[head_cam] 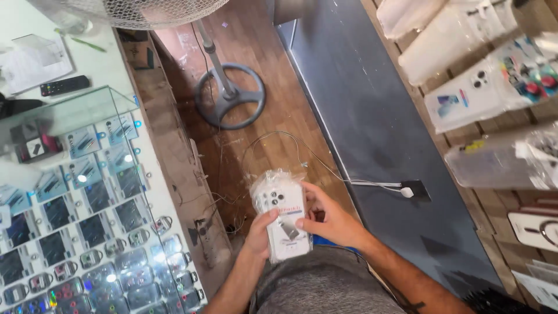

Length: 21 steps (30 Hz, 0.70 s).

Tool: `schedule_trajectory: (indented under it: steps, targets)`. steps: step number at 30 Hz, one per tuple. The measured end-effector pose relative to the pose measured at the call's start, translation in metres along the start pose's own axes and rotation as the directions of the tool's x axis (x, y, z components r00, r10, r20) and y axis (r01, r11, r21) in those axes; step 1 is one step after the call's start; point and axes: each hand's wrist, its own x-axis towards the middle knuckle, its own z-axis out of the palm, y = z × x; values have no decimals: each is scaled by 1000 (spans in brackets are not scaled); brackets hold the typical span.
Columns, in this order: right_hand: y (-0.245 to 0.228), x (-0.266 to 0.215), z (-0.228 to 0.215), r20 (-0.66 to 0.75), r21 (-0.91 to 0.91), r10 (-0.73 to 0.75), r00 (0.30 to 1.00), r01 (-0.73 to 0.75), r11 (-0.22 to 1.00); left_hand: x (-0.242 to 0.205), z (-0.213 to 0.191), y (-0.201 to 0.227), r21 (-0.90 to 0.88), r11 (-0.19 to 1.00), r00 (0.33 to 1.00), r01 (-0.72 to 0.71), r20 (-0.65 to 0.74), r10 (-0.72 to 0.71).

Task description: The person is unwrapping new phone cases from their protective packaging and placing them into a blue microfiber cloth for cleaning and organization.

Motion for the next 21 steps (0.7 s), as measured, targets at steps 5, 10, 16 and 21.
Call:
schedule_trajectory:
  steps: [5,10,16,21]
  targets:
    - [-1,44,-18,-177,103,23,984,-5,995,53,10,47,81,994,996,71,-54,-67]
    - [-15,82,-53,-230,211,124,965,-74,975,117,24,70,110,984,983,142,98,-153]
    - [-17,126,-116,-258,163,-25,966,69,984,171,74,100,172,983,994,71,68,-84]
    - [-38,148,-152,-242,139,-11,970,46,989,215,88,111,246,968,996,43,61,-60]
